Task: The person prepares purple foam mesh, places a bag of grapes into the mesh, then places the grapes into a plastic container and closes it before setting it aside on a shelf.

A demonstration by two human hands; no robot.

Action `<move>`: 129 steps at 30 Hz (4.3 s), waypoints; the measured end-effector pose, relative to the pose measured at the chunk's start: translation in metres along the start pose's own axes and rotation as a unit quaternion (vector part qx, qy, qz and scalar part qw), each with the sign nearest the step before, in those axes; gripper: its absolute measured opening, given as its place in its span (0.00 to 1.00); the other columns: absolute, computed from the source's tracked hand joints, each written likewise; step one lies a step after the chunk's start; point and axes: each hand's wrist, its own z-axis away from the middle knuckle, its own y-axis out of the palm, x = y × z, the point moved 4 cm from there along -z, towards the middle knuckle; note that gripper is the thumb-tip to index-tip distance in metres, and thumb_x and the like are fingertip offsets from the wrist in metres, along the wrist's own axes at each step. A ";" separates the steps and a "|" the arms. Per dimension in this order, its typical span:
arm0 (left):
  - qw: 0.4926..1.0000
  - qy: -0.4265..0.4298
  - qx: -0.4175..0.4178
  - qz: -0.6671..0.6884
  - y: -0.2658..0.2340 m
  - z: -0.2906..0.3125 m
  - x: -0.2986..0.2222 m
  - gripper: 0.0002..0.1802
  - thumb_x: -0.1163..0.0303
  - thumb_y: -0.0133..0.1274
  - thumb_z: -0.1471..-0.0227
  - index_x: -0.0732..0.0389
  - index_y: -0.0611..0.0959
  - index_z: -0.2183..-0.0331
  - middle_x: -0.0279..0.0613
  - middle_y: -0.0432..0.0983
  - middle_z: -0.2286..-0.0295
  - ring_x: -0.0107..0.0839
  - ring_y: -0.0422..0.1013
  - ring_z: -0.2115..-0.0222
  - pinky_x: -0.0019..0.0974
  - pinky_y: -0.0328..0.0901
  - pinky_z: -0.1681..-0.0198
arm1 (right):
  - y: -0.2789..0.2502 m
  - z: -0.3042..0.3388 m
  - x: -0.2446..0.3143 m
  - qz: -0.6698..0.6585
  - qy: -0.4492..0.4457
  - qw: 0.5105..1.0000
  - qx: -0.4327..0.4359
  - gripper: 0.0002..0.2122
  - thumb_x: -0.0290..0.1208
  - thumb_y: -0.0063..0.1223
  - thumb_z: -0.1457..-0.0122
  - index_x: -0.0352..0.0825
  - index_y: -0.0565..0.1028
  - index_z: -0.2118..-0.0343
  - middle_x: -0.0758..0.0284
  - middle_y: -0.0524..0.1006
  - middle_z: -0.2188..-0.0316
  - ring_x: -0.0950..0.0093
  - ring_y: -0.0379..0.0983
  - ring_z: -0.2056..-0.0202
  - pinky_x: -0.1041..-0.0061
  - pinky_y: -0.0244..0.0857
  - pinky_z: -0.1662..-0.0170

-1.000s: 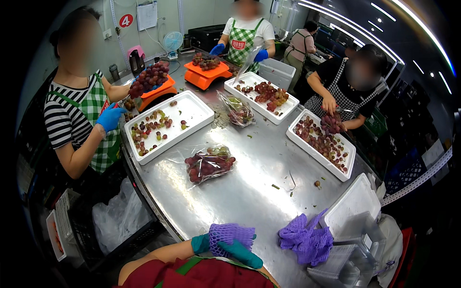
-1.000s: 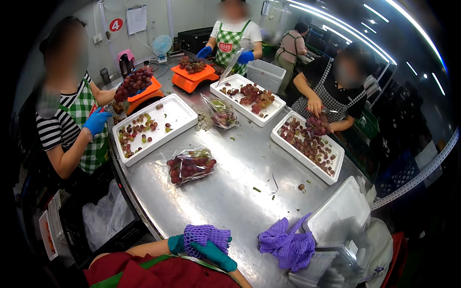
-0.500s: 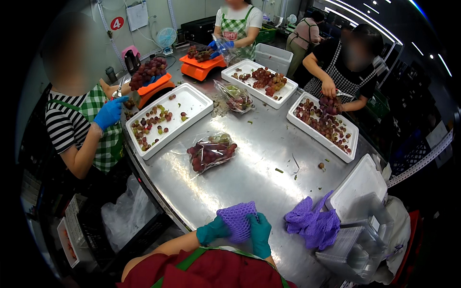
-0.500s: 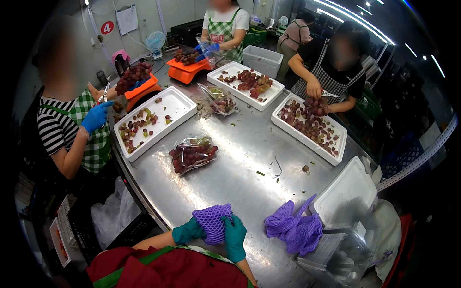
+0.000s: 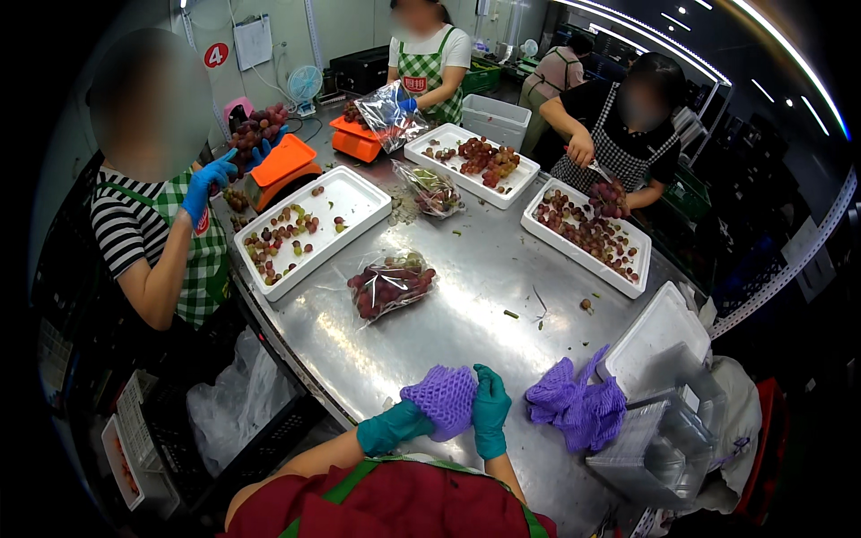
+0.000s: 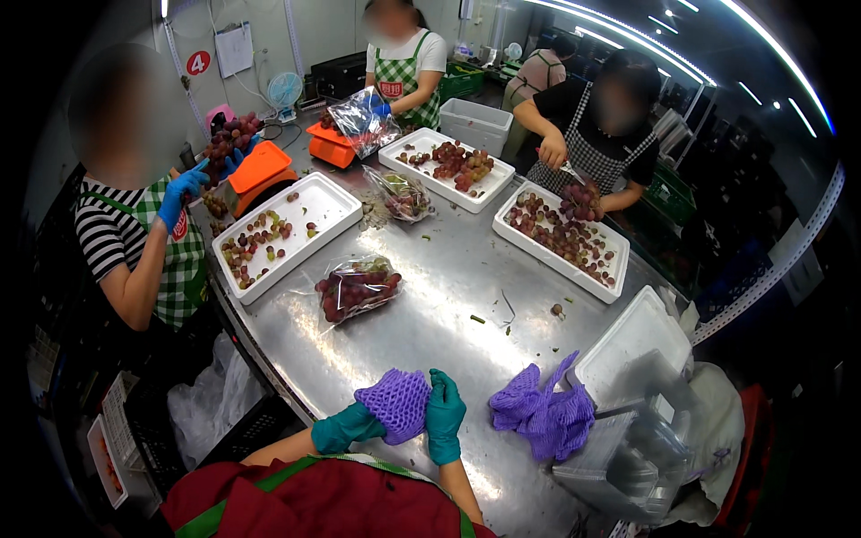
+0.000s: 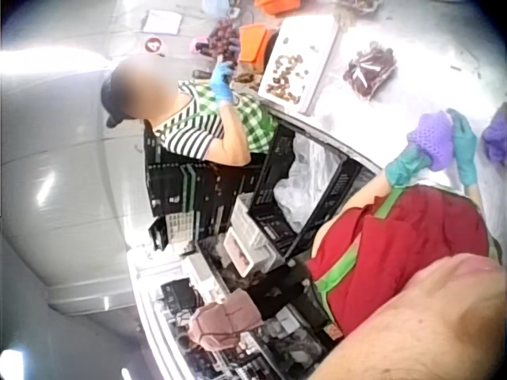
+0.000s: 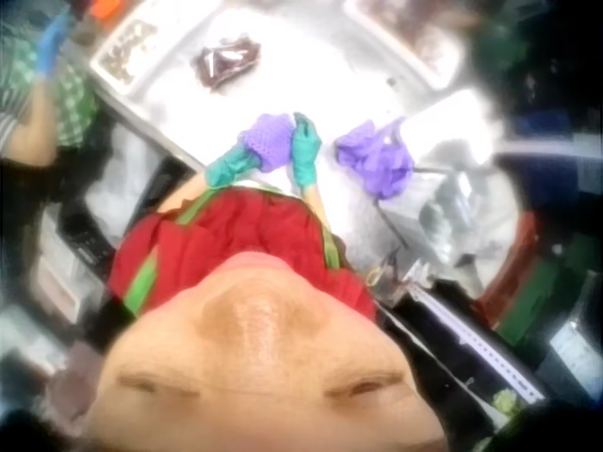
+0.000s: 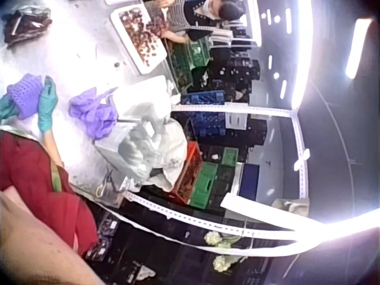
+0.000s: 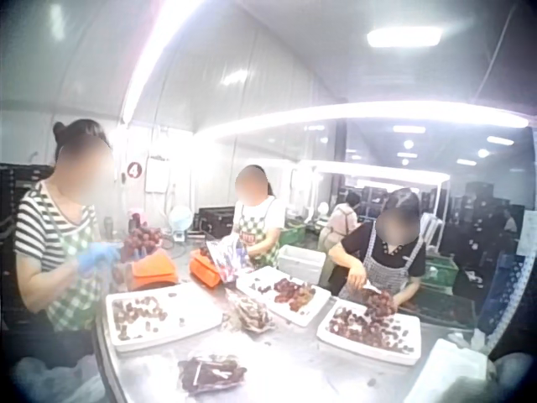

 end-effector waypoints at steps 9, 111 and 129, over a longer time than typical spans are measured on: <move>0.998 -0.032 0.009 -0.048 0.005 0.020 0.003 0.20 0.60 0.42 0.46 0.56 0.66 0.53 0.39 0.65 0.57 0.32 0.65 0.58 0.39 0.61 0.55 | -0.004 0.000 -0.005 0.054 0.003 0.998 -0.009 0.10 0.28 0.41 0.44 0.35 0.75 0.63 0.61 0.77 0.67 0.74 0.74 0.66 0.78 0.65 0.63; 0.876 0.173 -0.333 -0.304 -0.234 -0.089 -0.262 0.29 0.67 0.47 0.48 0.59 0.61 0.45 0.35 0.65 0.53 0.25 0.63 0.55 0.28 0.58 0.52 | 0.264 -0.252 -0.163 0.243 -0.148 0.894 0.347 0.21 0.37 0.31 0.40 0.34 0.60 0.46 0.58 0.58 0.45 0.64 0.51 0.43 0.70 0.38 0.39; 0.916 0.026 -0.130 -0.379 -0.102 0.039 -0.022 0.41 0.77 0.47 0.51 0.57 0.44 0.41 0.35 0.55 0.47 0.24 0.58 0.52 0.27 0.54 0.48 | -0.032 0.087 -0.128 0.259 0.007 0.966 0.003 0.31 0.32 0.48 0.47 0.25 0.49 0.44 0.60 0.71 0.63 0.69 0.67 0.60 0.74 0.58 0.52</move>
